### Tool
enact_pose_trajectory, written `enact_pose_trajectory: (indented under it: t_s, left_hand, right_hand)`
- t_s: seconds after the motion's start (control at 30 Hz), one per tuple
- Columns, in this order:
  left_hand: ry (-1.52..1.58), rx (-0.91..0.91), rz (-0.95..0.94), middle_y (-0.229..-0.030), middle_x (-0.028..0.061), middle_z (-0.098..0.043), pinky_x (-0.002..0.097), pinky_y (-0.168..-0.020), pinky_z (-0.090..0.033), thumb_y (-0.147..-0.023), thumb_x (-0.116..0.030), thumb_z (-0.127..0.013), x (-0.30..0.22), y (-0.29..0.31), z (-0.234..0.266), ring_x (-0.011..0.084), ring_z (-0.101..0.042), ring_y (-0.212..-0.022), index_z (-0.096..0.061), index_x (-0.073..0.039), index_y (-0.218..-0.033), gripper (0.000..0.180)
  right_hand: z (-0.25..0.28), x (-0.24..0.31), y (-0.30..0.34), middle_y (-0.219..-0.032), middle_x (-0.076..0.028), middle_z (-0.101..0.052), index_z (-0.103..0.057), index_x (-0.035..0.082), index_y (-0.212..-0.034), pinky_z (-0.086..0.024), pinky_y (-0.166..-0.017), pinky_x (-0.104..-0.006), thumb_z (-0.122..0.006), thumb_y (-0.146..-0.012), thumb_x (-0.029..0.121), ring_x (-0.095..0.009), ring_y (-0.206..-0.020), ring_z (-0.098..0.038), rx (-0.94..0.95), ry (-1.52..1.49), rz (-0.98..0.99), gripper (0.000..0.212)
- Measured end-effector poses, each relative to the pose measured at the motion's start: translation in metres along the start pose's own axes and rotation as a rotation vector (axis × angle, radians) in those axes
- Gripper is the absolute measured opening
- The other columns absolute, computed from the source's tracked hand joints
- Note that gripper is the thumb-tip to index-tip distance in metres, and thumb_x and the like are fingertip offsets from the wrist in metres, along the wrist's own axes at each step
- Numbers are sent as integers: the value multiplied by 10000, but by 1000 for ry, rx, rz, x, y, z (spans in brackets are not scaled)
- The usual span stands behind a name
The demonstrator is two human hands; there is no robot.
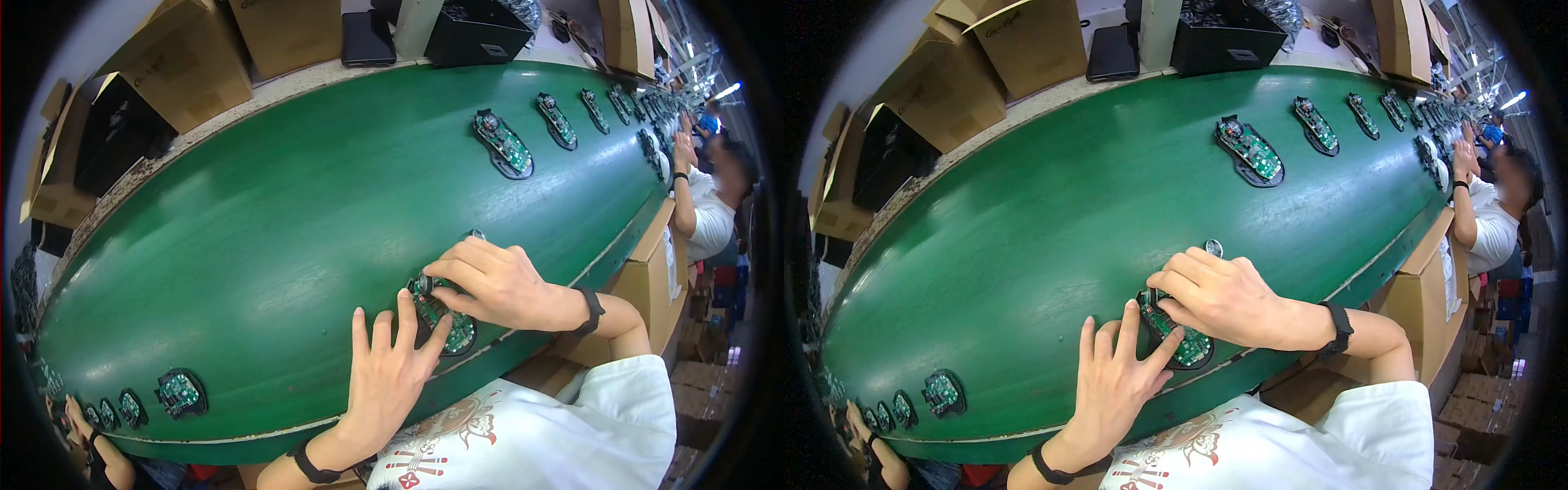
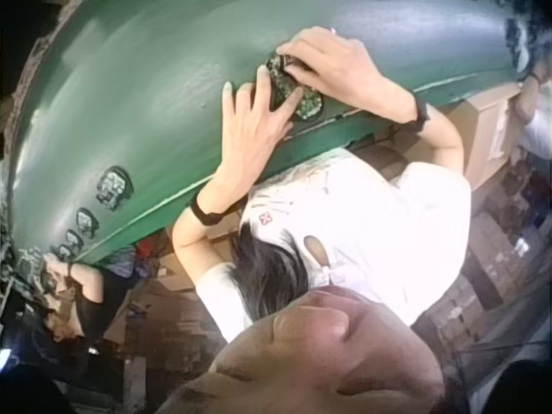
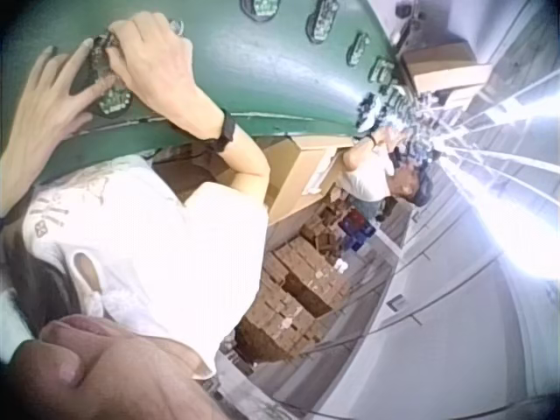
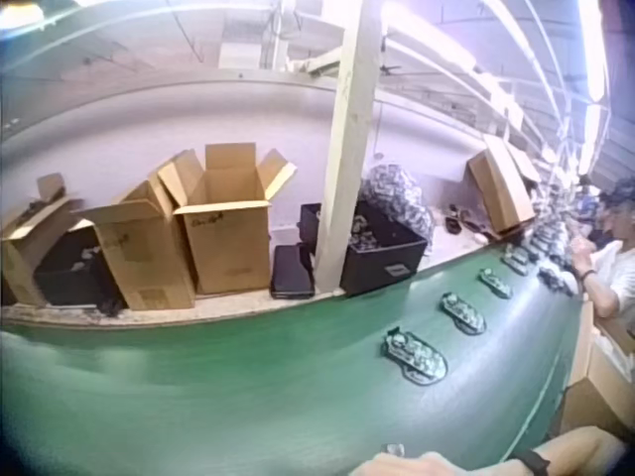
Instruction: The person assembles small electronic devices on a green workbench by attaching circular components to green circuit boards. They handle the boards and components by hand, placing the finished units in a line and later packing them into plastic bags.
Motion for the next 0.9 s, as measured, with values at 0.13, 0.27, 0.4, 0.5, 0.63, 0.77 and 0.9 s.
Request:
enact_pose_trajectory:
  t_s: [0.13,0.27,0.4,0.5,0.63,0.77,0.9]
  left_hand:
    - [11,-2,-9,-1386,225,-496,578,-1032,-417,-683,-320,-857,0,-2,1,332,-532,-1093,-617,-321,-1337,696]
    - [15,0,-19,-1393,227,-487,576,-1030,-418,-687,-322,-856,0,-4,0,336,-530,-1092,-611,-317,-1344,701]
    - [27,10,-17,-1401,225,-476,576,-1029,-417,-692,-324,-853,-1,-6,0,337,-528,-1093,-602,-316,-1355,708]
    - [23,6,-19,-1402,225,-474,577,-1027,-419,-693,-324,-851,0,-6,0,340,-530,-1096,-603,-314,-1352,704]
    - [25,0,-23,-1397,224,-479,576,-1023,-422,-698,-326,-850,0,-6,-1,342,-532,-1088,-603,-313,-1350,698]
    - [19,6,-29,-1392,225,-486,576,-1020,-424,-700,-329,-850,-1,-10,-1,342,-534,-1080,-598,-313,-1359,705]
    - [19,16,-27,-1392,226,-487,577,-1018,-425,-700,-326,-851,-2,-11,0,343,-534,-1085,-595,-309,-1365,713]
  right_hand:
    - [1,-3,-5,-977,-13,-676,-687,100,-1090,-497,-514,-307,-783,-765,139,-181,-812,-650,84,11,-21,341]
    - [4,-11,-9,-986,-21,-682,-680,106,-1105,-512,-534,-324,-783,-773,169,-195,-828,-667,149,-69,-21,354]
    - [6,-12,-14,-958,-51,-674,-662,80,-1062,-527,-574,-355,-769,-781,183,-232,-812,-671,145,-173,-60,318]
    - [1,-15,-15,-920,-87,-660,-643,52,-1020,-539,-624,-388,-731,-792,174,-276,-807,-675,175,-255,-139,273]
    - [3,-16,-10,-936,-78,-680,-653,43,-1047,-536,-592,-343,-790,-770,157,-230,-708,-665,151,-336,-175,329]
    - [6,-14,6,-981,-98,-700,-678,43,-1081,-562,-660,-374,-761,-794,159,-280,-821,-685,99,-378,-138,320]
    - [2,-16,17,-1010,-63,-703,-705,62,-1136,-560,-592,-339,-771,-808,165,-231,-859,-679,28,-215,-22,350]
Point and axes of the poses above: each hand's wrist, its own y-axis away from the middle knuckle, its own z-axis out of the back of the hand, x = y × z, the point moved 3 cm from there along -y, towards the middle knuckle
